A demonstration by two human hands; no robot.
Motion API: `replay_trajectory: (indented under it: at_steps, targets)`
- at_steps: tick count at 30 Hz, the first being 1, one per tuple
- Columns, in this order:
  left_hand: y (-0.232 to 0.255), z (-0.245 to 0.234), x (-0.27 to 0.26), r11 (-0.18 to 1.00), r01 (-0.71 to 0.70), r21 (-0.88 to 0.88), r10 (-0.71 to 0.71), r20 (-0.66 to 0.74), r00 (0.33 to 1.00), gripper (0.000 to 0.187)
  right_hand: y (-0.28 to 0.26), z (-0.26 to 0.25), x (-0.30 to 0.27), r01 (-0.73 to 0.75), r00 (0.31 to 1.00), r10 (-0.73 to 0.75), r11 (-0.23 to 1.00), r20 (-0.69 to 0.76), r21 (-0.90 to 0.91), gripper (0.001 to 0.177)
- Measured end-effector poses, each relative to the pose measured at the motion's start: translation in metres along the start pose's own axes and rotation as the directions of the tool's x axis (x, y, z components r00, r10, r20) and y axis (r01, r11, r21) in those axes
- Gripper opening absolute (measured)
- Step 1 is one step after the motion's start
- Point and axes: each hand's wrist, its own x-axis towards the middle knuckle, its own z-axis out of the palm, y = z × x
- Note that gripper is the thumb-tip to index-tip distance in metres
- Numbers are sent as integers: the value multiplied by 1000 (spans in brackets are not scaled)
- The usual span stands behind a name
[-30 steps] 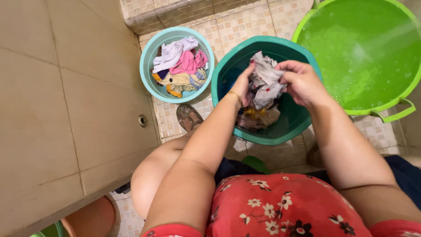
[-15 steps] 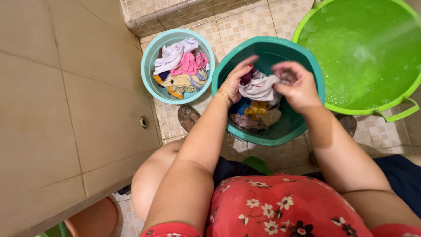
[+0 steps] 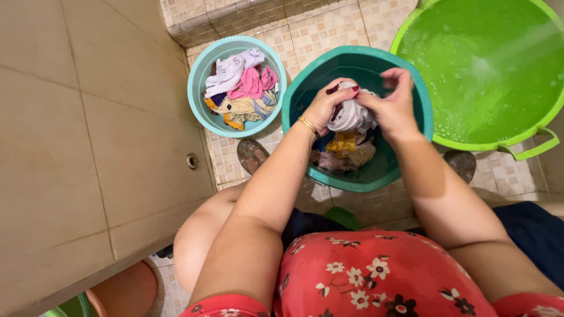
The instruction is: The person washes clothes by hand in a basin of soapy water, scrubbing different garments and rinsing them before placing them into separate plastic buckets.
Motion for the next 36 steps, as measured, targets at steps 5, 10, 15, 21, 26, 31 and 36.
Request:
replay_trajectory:
  at_steps: [5,10,15,21,26,31,36]
  targets:
    - [-2,-18,7,982,9,-190,-24,-76,997,20,1,-9,-2,-605,796,449,561,407,565,65]
    - [-5,-6,8,969,-166,183,180,-63,982,20,-5,13,-8,-843,538,258,173,803,509,86]
    - [23,25,-7,576,-489,655,441,254,860,31,12,3,-11,-837,539,328,313,776,449,74]
    - [25,27,-8,729,-265,631,181,195,964,17,20,3,-20,-840,509,416,432,754,329,55]
    - [-1,22,-1,593,-5,805,220,-156,963,41,9,37,-46,-725,634,366,586,681,360,55]
    - [-27,9,-4,578,119,807,358,-382,852,39,11,44,-57,-419,787,368,908,496,-9,56]
    - [-41,-20,21,494,241,836,401,-465,789,48,22,49,-38,-283,801,343,939,491,-196,57]
